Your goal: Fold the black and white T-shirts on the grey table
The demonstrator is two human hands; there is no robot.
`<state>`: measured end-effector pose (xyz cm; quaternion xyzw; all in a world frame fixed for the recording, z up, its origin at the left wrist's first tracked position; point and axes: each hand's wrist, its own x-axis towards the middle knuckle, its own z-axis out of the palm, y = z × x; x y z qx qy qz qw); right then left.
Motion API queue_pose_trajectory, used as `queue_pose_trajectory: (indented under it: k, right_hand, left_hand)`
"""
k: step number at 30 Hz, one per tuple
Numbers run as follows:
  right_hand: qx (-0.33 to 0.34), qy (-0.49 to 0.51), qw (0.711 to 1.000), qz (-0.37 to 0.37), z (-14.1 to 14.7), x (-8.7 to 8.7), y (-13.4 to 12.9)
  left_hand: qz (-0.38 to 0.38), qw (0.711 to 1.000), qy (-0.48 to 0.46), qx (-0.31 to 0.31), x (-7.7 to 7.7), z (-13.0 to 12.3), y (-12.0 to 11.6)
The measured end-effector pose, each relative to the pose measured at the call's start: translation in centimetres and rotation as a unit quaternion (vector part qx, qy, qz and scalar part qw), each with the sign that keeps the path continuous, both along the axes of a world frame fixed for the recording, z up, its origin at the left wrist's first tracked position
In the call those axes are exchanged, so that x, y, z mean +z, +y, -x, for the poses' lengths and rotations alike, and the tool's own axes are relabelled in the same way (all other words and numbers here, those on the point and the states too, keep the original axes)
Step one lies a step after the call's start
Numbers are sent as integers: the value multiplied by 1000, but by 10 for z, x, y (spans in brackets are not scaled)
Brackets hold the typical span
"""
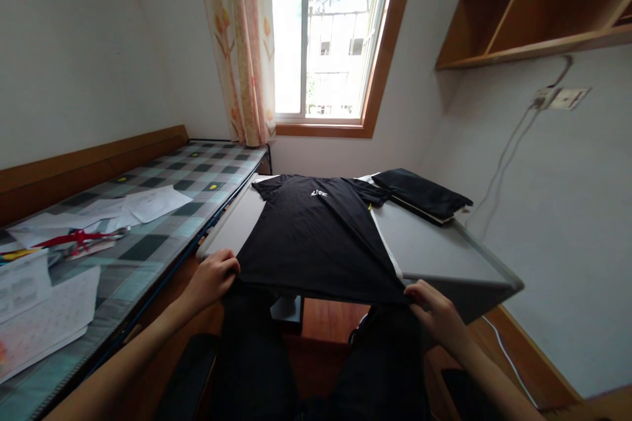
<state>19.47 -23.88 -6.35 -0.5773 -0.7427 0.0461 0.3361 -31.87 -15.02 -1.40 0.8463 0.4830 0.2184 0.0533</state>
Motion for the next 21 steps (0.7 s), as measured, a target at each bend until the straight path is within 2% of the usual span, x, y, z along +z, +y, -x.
queue_pose_trajectory:
  k: [5, 7, 9, 11, 13, 16, 18, 21]
  right_hand:
    - [59, -41, 974, 214, 0, 1, -2]
    - [91, -46, 957, 273, 4, 3, -1]
    - [124, -21, 945, 302, 11, 12, 3]
    - [145, 16, 946, 290, 20, 29, 14]
    - [150, 34, 955, 252, 29, 50, 31]
    - [138, 20, 973, 181, 42, 77, 69]
    - [130, 6, 983, 131, 49, 87, 103]
    - [107, -18, 991, 80, 56, 87, 161]
  left_hand:
    - [176, 981, 36, -78, 8, 13, 4]
    - [236, 966, 50, -96, 9, 12, 7]
    - [264, 957, 37, -110, 15, 4, 13]
    - [230, 965, 0, -124, 26, -11, 24]
    - [164, 976, -32, -139, 38, -34, 41]
    - [81, 984, -68, -141, 48, -75, 80]
    - [40, 987, -90, -129, 46, -104, 114]
    - [16, 989, -93, -115, 33, -147, 166]
